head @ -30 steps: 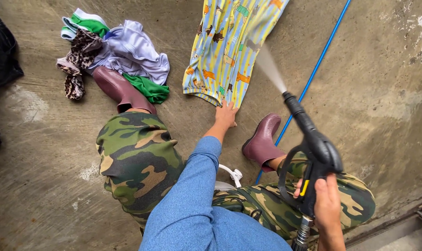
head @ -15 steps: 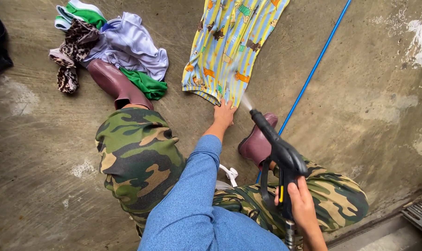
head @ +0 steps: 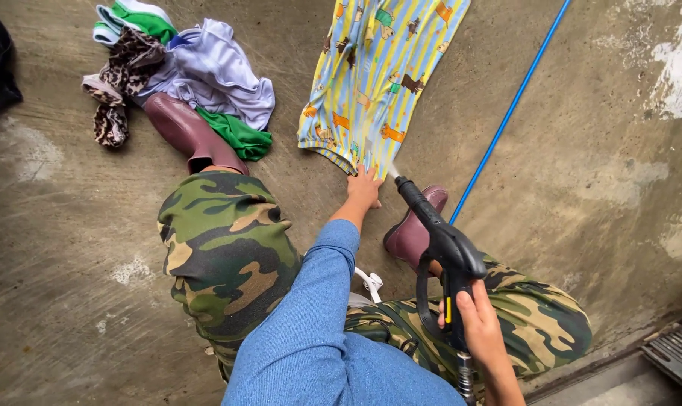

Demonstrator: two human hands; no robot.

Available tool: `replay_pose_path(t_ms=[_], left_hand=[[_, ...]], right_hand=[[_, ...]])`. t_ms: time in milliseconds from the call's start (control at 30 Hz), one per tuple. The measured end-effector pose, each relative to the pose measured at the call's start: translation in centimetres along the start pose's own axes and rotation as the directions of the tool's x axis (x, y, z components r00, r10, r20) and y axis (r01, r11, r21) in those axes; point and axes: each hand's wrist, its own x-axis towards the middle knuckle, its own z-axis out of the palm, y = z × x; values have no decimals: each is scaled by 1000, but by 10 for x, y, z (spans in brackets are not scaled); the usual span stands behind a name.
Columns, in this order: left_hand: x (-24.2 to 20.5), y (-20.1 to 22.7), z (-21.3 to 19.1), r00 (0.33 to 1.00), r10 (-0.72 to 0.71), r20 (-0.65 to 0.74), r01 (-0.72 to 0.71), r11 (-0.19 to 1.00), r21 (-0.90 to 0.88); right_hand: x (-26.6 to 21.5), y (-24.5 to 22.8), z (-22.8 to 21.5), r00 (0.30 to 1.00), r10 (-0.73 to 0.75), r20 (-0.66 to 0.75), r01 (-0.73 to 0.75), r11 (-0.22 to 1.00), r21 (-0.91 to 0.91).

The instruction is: Cleaning various items of clothing on a concrete floor using a high-pressure water sprayer.

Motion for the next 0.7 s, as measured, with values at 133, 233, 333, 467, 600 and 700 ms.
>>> replay_pose_path(t_ms=[133, 233, 333, 467, 600, 700], left_hand=[[-8, 3, 2, 999, 19, 40, -19, 1000, -9], [-10, 8, 0, 997, 21, 73, -17, 998, -64], [-18, 14, -7, 994, 46, 99, -36, 994, -102], [-20, 25, -6, 989, 74, 130, -57, 990, -132], [2, 35, 23, 989, 72, 132, -46, 981, -188], [7, 33, 34, 989, 65, 136, -36, 977, -210]], right_hand=[[6, -15, 10, 981, -185, 51, 185, 983, 3], [-4, -16, 4, 965, -263, -10, 261, 953, 151], [-21, -18, -7, 972, -232, -20, 233, 970, 72], [-15, 14, -14, 1000, -4, -27, 6, 998, 69], [-4, 20, -3, 995, 98, 28, -94, 989, -115], [3, 7, 12, 995, 43, 85, -32, 991, -133]])
